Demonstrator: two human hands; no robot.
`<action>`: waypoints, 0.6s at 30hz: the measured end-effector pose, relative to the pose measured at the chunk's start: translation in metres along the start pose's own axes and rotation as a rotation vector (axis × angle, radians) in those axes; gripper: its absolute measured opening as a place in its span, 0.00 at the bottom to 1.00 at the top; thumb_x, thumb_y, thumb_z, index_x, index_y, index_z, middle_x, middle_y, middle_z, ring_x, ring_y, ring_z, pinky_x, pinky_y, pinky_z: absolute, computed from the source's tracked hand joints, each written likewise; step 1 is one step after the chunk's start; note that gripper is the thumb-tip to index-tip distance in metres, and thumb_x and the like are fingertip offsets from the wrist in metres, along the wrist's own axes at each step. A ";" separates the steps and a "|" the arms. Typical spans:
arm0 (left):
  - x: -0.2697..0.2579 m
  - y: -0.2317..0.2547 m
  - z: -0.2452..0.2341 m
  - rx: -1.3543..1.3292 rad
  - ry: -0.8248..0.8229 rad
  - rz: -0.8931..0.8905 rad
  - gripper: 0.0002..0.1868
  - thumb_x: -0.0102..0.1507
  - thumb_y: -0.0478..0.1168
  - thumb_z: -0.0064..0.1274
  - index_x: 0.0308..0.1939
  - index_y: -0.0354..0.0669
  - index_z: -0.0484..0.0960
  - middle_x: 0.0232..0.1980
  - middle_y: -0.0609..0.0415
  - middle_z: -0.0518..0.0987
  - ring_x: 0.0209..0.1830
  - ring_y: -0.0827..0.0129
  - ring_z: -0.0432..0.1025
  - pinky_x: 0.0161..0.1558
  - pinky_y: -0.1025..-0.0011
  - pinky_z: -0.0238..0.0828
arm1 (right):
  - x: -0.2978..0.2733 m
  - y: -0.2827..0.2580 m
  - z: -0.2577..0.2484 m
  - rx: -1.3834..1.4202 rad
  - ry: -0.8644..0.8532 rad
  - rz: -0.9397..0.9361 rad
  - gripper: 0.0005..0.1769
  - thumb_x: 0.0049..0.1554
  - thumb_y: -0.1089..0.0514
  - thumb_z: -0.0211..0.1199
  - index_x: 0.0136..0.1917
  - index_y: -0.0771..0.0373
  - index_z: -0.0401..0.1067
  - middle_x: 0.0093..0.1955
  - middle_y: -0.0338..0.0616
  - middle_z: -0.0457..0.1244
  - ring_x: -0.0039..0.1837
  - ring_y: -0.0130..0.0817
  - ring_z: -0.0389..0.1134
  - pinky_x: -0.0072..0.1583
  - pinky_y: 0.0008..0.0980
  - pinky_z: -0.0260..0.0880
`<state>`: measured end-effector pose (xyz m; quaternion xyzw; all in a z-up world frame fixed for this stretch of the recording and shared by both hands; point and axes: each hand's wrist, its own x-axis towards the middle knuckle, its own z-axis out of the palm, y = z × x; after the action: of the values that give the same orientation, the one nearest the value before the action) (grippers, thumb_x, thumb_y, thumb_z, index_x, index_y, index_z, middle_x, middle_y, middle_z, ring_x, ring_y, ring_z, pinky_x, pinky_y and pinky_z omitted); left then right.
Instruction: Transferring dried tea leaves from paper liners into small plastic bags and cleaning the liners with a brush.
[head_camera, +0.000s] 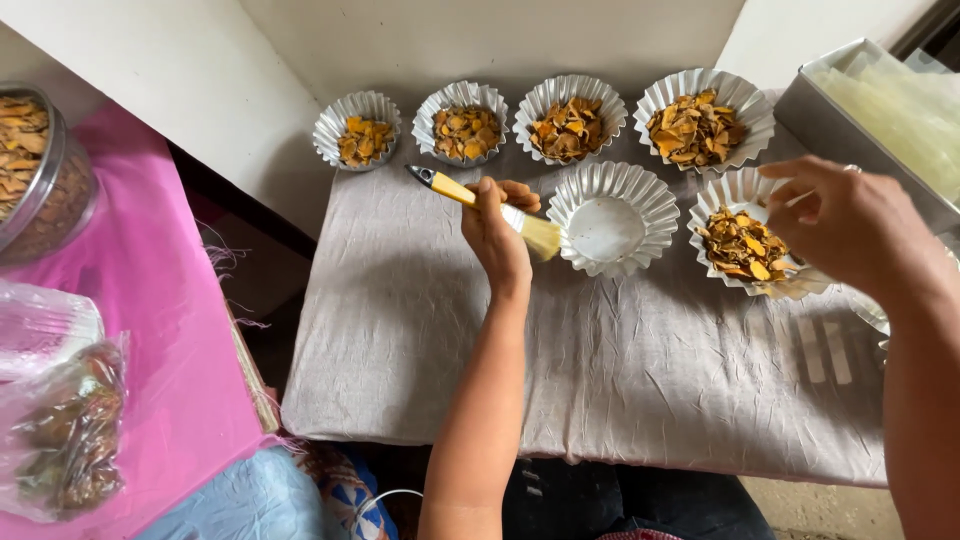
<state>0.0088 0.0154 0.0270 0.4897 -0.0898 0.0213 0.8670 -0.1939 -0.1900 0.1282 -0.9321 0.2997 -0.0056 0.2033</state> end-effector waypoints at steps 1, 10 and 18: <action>0.003 0.007 -0.003 0.000 -0.005 0.001 0.20 0.70 0.50 0.42 0.34 0.38 0.75 0.30 0.49 0.79 0.26 0.63 0.76 0.34 0.67 0.76 | -0.003 0.003 0.005 0.002 0.004 0.002 0.27 0.63 0.59 0.58 0.75 0.59 0.67 0.58 0.57 0.71 0.55 0.47 0.75 0.59 0.46 0.78; -0.006 0.060 0.017 1.531 -1.089 -0.274 0.18 0.76 0.45 0.33 0.61 0.42 0.73 0.26 0.60 0.72 0.16 0.76 0.66 0.20 0.79 0.70 | -0.013 0.016 0.045 0.202 0.210 0.034 0.18 0.63 0.53 0.64 0.64 0.58 0.80 0.51 0.48 0.73 0.55 0.37 0.74 0.61 0.37 0.70; 0.008 0.046 -0.015 1.227 -0.939 -0.470 0.16 0.72 0.35 0.40 0.60 0.30 0.75 0.35 0.48 0.78 0.16 0.75 0.66 0.15 0.79 0.67 | -0.003 0.025 0.085 -0.158 0.023 -0.164 0.32 0.50 0.36 0.67 0.66 0.46 0.74 0.67 0.45 0.65 0.65 0.43 0.68 0.63 0.48 0.73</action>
<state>0.0129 0.0515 0.0595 0.8424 -0.3117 -0.3239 0.2972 -0.1989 -0.1747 0.0412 -0.9665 0.2241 -0.0093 0.1246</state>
